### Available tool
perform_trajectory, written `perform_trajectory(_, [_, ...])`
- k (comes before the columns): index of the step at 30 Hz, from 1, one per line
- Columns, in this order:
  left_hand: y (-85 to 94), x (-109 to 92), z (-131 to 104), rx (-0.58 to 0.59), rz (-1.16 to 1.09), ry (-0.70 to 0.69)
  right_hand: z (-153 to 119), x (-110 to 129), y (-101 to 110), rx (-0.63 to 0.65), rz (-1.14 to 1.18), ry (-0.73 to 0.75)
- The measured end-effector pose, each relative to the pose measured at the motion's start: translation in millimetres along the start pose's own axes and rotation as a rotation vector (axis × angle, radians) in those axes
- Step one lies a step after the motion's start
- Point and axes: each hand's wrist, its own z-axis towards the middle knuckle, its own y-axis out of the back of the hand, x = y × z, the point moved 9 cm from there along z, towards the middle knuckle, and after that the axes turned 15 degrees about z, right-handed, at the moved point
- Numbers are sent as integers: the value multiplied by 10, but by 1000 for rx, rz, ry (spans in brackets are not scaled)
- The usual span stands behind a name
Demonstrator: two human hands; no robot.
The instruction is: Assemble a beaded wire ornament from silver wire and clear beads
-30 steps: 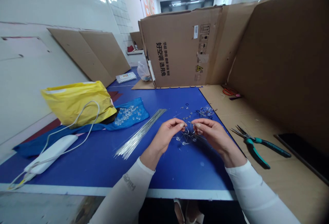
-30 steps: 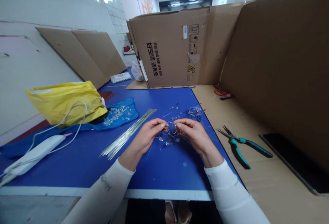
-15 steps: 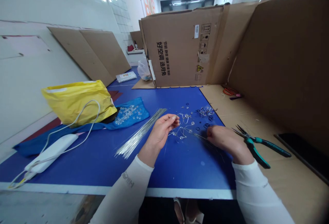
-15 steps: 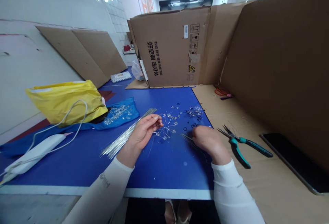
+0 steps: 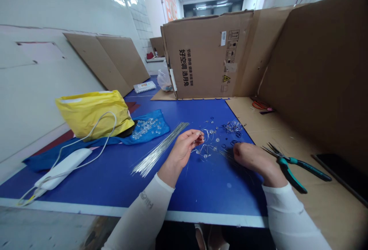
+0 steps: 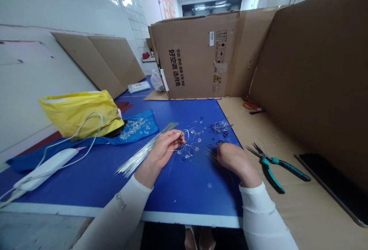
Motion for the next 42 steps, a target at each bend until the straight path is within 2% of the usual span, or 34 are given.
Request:
perform_trajectory(5, [-12,-6,-8,5,11,-7,21,-43,38,-13,118,-13])
perform_trajectory(9, [-14,-9,-7,0,17,-2,34,-72,125,-95,206,-15])
perform_trajectory(12, [-24,-16,-7,8,21,2,30,-167,244,-208,309,-83])
perform_trajectory(14, [-37,-22,-13,20,21,3,12,-228,342,-318,439,-113])
perform_trajectory(17, [-50,-20,-23,32,24,1,3,-248,411,-424,786,-63])
perform_trajectory(21, [-72,10,-22,56,24,-1,40,-184,354,-401,1244,31])
perform_trajectory(27, [-83,-34,-37,83,-5,-16,66,-84,291,-340,1524,78])
perform_trajectory(29, [-66,-138,-52,86,-18,-25,78,-33,315,-319,1607,74])
perform_trajectory(31, [-28,-320,-63,76,16,-53,84,67,428,-316,1646,96])
perform_trajectory(36, [-26,-1028,-114,104,160,-266,38,539,991,-294,1712,300])
perform_trajectory(38, [-48,-1246,-154,99,195,-333,27,704,1152,-252,1784,341])
perform_trajectory(42, [-109,-1418,-219,97,165,-354,46,887,1259,-174,1863,371])
